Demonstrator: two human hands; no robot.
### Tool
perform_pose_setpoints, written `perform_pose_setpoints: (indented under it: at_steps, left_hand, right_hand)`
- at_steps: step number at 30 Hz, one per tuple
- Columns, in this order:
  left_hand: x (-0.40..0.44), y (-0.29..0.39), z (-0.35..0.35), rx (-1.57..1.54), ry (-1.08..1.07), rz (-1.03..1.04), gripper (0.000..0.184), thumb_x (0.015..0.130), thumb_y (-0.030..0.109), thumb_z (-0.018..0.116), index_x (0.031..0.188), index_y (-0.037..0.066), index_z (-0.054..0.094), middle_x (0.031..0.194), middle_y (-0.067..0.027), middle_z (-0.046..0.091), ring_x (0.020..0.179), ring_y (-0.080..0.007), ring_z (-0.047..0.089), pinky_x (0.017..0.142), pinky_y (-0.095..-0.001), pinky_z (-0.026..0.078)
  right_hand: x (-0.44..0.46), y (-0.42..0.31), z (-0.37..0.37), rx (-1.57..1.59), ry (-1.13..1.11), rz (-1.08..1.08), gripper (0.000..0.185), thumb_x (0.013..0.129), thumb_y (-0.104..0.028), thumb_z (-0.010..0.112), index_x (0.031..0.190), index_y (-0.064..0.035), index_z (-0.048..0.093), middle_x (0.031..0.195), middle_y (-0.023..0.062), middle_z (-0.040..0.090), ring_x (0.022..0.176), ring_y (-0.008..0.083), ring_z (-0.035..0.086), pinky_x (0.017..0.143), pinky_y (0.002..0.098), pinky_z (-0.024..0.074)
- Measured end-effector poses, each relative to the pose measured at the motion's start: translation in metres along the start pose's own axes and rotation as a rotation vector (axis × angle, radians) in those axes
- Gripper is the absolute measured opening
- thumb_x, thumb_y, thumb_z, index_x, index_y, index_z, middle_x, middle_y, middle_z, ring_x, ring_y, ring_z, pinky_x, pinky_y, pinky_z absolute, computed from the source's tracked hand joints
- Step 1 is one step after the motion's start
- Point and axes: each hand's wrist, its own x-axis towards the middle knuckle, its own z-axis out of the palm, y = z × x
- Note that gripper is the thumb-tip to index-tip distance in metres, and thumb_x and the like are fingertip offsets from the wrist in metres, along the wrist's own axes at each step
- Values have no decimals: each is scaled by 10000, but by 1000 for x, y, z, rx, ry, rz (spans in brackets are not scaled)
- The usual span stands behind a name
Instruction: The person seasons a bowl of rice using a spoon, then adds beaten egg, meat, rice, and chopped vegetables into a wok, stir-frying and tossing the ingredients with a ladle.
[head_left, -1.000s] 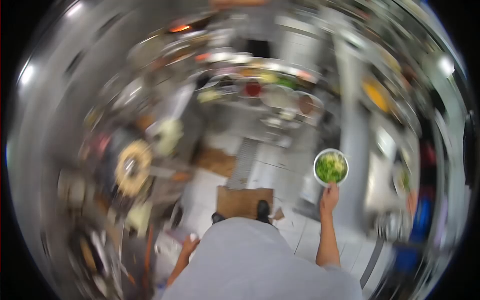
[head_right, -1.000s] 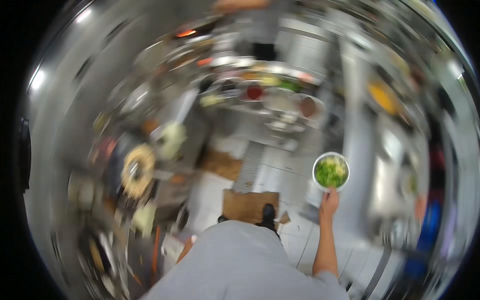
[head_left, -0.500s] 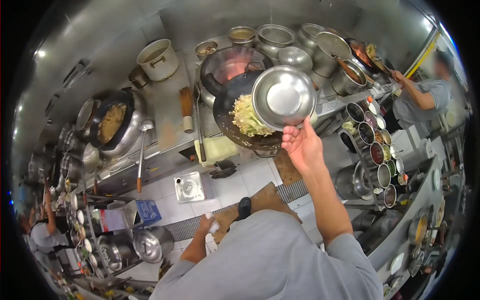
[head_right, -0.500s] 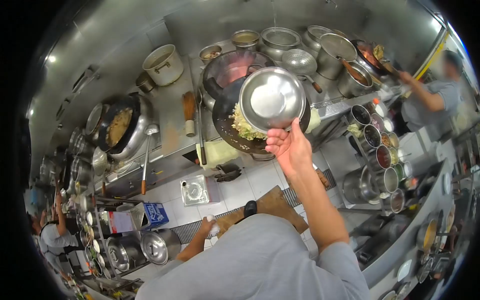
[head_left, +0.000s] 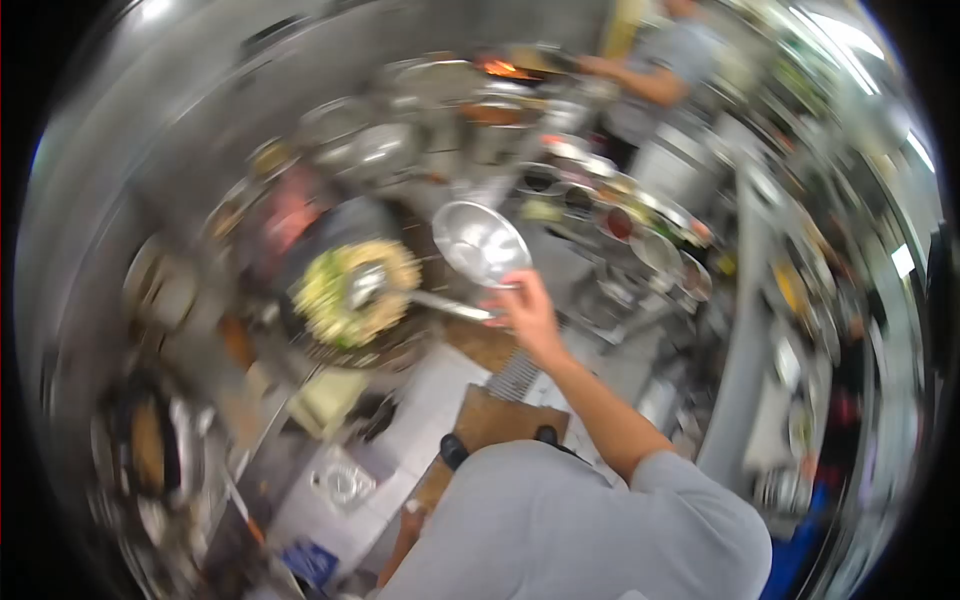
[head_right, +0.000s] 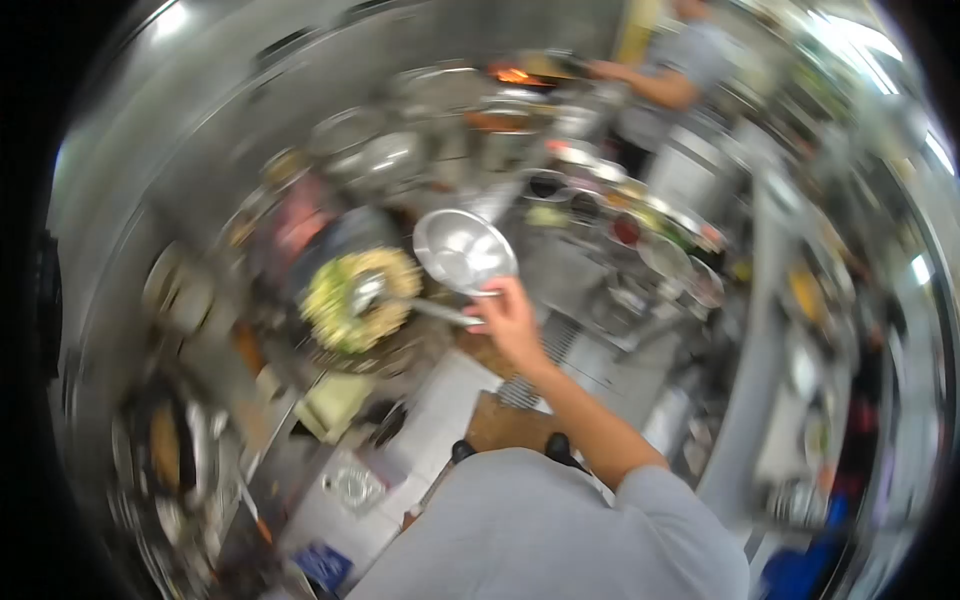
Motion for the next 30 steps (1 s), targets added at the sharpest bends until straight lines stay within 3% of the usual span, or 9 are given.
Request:
perform_pose_setpoints:
  at_steps: [5, 11, 19, 20, 21, 24, 27, 29, 30]
  left_hand:
    - [78, 123, 38, 470, -149, 119, 492, 790, 152, 729, 1169, -16, 465, 1005, -140, 604, 864, -235, 601, 760, -379, 510]
    - [102, 231, 152, 762, -285, 307, 510, 791, 165, 736, 1176, -19, 457, 1006, -141, 599, 869, -237, 595, 771, -381, 505]
    - [136, 282, 240, 970, -390, 446, 535, 792, 183, 744, 1185, -23, 445, 1006, -144, 592, 875, -238, 588, 786, -385, 498]
    - [143, 284, 247, 984, -405, 465, 538, 792, 185, 745, 1186, -23, 444, 1006, -144, 591, 876, -239, 587, 787, -385, 498]
    - [149, 287, 261, 991, -428, 493, 541, 792, 187, 747, 1187, -24, 442, 1007, -144, 590, 877, -239, 586, 789, -386, 497]
    - [176, 259, 282, 243, -684, 620, 554, 795, 237, 756, 1173, -32, 454, 999, -151, 583, 887, -245, 579, 821, -388, 480]
    - [99, 304, 303, 782, -476, 441, 434, 843, 307, 696, 1103, 1, 531, 961, -114, 597, 855, -217, 572, 784, -362, 475]
    - [38, 353, 315, 506, -519, 224, 333, 868, 322, 653, 1051, 53, 578, 922, -50, 603, 820, -149, 555, 700, -317, 471]
    - [49, 329, 304, 226, -326, 105, 298, 896, 306, 628, 1064, 64, 577, 914, -42, 608, 810, -147, 569, 689, -324, 476]
  right_hand:
    - [-42, -26, -186, -134, 551, -219, 169, 908, -80, 575, 1053, -82, 488, 896, 67, 620, 809, 133, 659, 582, 284, 557]
    - [-197, -18, -441, -110, 1241, -216, 151, 952, -154, 533, 1084, -96, 487, 920, 79, 588, 749, 153, 647, 537, 284, 554]
    - [-493, -80, -689, -102, 2058, -405, 173, 972, -193, 450, 1099, -96, 385, 1023, 113, 502, 718, 232, 631, 510, 353, 566]
    - [-518, -104, -693, -44, 2169, -262, 202, 967, -181, 458, 1129, -94, 374, 1087, 145, 500, 753, 239, 638, 509, 351, 564]
    - [-540, -107, -705, -29, 2210, -347, 292, 963, -169, 472, 1223, -108, 355, 1139, 164, 496, 771, 247, 647, 520, 344, 565]
    - [-513, -121, -698, -184, 2101, -444, 509, 955, -138, 500, 1402, -161, 258, 1241, 180, 481, 826, 264, 660, 562, 335, 567]
    - [-430, -91, -673, -261, 1679, -347, 766, 938, -93, 543, 1528, -258, 84, 1344, 144, 464, 917, 275, 664, 647, 341, 570]
    - [-349, -43, -648, -312, 1445, -194, 670, 929, -79, 559, 1503, -207, 239, 1307, 111, 509, 900, 220, 651, 664, 315, 559]
    - [-302, -20, -630, -280, 1344, -107, 612, 932, -66, 543, 1482, -175, 297, 1311, 111, 512, 856, 187, 639, 645, 290, 547]
